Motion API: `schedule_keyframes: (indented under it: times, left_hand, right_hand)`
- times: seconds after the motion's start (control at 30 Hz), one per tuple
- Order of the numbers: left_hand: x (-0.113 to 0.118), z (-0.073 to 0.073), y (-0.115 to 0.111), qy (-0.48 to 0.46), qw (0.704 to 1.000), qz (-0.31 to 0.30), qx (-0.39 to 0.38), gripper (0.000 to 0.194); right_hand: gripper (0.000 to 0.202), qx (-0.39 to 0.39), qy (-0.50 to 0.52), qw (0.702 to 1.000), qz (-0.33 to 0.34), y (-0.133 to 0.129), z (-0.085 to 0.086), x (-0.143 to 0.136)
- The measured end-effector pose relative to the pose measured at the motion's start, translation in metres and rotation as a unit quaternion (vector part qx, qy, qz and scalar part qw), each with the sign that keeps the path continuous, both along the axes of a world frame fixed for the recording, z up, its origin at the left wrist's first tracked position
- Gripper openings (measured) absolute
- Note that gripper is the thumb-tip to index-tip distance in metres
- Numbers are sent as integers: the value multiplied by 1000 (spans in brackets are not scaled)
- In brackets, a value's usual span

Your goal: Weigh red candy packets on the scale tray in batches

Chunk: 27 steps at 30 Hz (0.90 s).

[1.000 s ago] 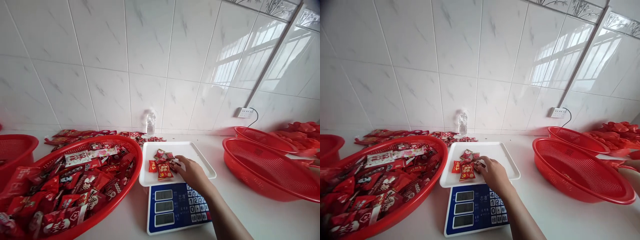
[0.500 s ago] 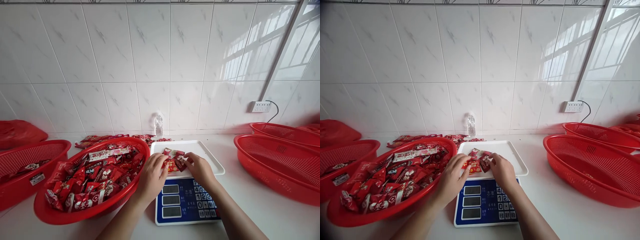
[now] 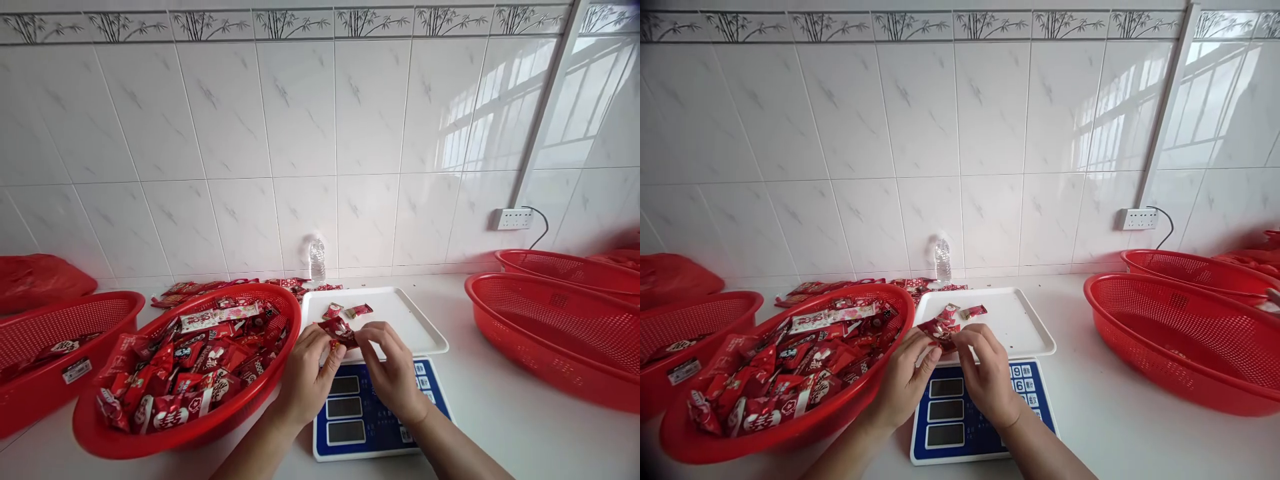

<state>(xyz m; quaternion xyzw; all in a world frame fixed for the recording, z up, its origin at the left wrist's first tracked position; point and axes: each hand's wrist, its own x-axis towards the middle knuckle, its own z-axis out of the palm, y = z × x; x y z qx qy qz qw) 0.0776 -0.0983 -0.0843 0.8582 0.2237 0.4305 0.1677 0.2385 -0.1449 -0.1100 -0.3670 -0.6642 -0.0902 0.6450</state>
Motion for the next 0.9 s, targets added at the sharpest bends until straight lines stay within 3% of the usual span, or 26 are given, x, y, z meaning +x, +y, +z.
schedule_keyframes:
  times: [0.1,0.2,0.37,0.5,0.63,0.77,0.9]
  left_hand:
    - [0,1,-3,-78,990,-38,-115,21]
    - [1,1,-2,-160,966,-68,-190,19]
    - [2,0,2,-250,942,-39,-220,19]
    - [2,-1,5,-254,941,2,-223,22]
    - [0,-4,7,-272,939,21,-211,22]
    - [0,-7,9,-308,917,-21,-255,21]
    - [2,-8,9,-325,899,-35,-292,24]
  right_hand:
    - [20,-25,-18,999,20,0,-3,-7]
    - [20,-50,-68,996,-30,3,-4,-5]
    - [22,-120,-162,964,-170,6,-1,3]
    - [25,-185,-224,930,-224,5,-2,-2]
    - [24,-223,-193,939,-177,5,-7,-9]
    - [26,-226,-110,964,-89,6,-8,-9]
    - [24,-224,-66,970,-74,6,-6,-6]
